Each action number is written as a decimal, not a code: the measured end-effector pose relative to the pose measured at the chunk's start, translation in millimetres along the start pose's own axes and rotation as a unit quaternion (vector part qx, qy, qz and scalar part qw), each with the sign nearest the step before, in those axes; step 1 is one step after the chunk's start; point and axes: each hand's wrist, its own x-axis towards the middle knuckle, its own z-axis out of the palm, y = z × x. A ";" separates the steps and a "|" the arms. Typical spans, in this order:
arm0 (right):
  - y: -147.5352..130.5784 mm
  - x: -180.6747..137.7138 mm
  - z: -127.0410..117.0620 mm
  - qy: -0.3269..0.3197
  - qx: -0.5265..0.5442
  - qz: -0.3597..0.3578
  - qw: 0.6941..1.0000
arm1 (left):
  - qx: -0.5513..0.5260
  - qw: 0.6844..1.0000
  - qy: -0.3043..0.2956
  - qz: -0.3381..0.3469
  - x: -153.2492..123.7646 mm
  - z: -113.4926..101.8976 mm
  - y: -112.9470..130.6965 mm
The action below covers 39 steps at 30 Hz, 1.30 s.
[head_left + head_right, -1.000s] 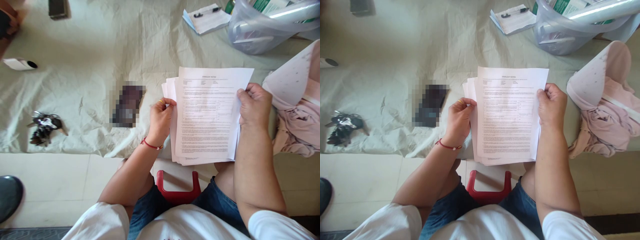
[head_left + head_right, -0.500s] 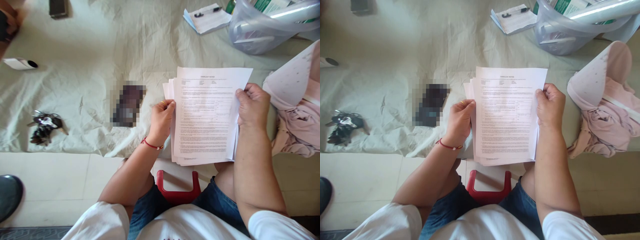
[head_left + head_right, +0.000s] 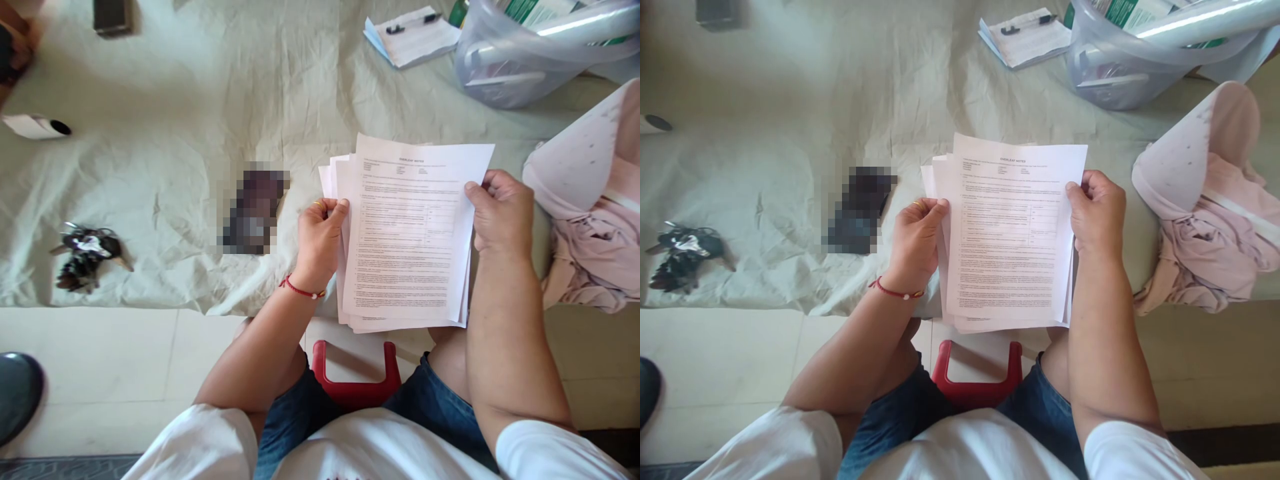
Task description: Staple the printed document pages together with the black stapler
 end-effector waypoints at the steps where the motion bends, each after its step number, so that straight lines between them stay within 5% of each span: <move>1: 0.3 0.2 -0.2 0.002 -0.003 0.001 1.000 | 0.004 1.000 -0.003 0.001 -0.4 0.1 0.5; 18: -0.9 7.1 -3.1 0.089 -0.008 -0.055 0.994 | 0.010 1.000 -0.004 0.021 -0.4 2.3 2.6; 39: -4.1 -1.5 5.1 0.020 0.014 -0.059 0.998 | 0.008 1.000 -0.020 0.012 -0.6 2.1 0.3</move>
